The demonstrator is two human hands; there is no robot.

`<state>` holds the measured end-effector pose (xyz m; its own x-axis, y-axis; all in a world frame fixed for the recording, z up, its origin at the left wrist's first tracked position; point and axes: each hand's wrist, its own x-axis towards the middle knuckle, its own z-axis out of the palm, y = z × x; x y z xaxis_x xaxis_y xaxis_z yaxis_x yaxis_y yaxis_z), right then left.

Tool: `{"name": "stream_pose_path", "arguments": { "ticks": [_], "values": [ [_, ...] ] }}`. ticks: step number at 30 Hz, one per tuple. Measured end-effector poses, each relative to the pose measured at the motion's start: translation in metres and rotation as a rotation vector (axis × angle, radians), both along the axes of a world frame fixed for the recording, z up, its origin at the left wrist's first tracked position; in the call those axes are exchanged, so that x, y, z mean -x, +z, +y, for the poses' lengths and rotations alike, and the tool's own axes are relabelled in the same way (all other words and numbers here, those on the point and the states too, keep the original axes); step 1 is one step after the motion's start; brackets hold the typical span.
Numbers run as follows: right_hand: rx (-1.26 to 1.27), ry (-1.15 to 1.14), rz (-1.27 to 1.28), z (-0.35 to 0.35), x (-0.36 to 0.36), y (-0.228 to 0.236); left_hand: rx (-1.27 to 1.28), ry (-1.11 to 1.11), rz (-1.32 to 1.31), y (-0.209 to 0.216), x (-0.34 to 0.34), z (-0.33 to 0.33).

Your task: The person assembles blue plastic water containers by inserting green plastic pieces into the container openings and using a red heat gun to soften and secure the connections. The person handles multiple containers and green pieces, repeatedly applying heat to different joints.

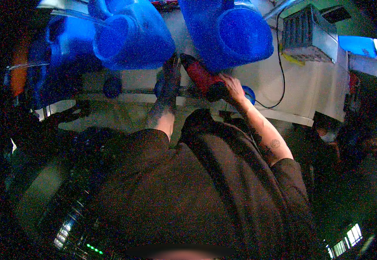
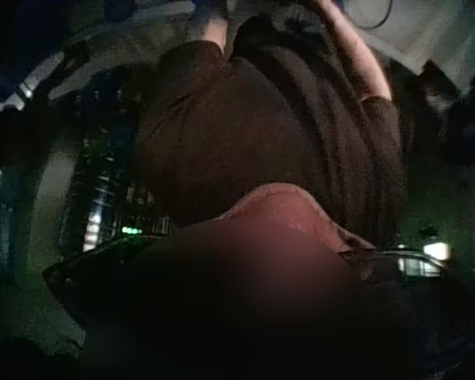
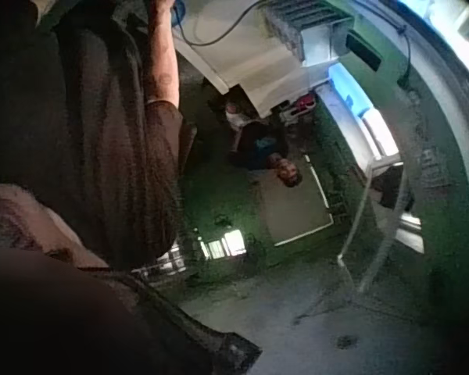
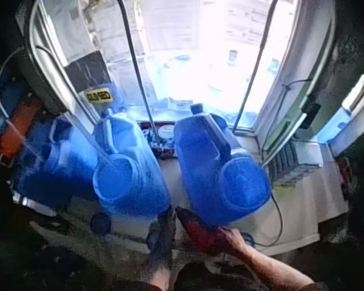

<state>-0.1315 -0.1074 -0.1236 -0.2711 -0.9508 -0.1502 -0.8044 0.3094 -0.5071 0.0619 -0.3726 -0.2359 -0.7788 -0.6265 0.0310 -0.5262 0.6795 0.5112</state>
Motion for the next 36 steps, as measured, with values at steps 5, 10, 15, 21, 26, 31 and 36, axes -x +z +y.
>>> {"name": "stream_pose_path", "arguments": {
  "ticks": [5,10,15,21,26,31,36],
  "values": [
    [0.153,0.271,0.186,-0.032,-0.019,0.017,-0.159,0.005,0.026,0.022,-0.057,0.002],
    [0.021,0.214,0.069,-0.061,-0.03,0.013,-1.025,0.597,0.667,0.048,-0.152,0.036],
    [0.187,0.14,0.162,-0.063,-0.026,-0.003,-1.117,0.782,0.855,0.061,-0.261,0.042],
    [-0.018,0.262,0.106,-0.054,-0.045,0.052,-1.12,0.585,1.296,0.068,-0.291,-0.043],
    [0.15,0.196,0.018,-0.079,-0.107,0.07,-1.198,0.718,1.404,0.051,-0.24,-0.16],
    [0.134,0.148,-0.066,-0.162,-0.173,0.059,-1.312,0.804,1.439,0.015,-0.206,-0.222],
    [0.294,-0.036,-0.357,-0.244,-0.209,0.079,-1.384,0.866,1.377,0.008,-0.203,-0.243]
  ]
}}
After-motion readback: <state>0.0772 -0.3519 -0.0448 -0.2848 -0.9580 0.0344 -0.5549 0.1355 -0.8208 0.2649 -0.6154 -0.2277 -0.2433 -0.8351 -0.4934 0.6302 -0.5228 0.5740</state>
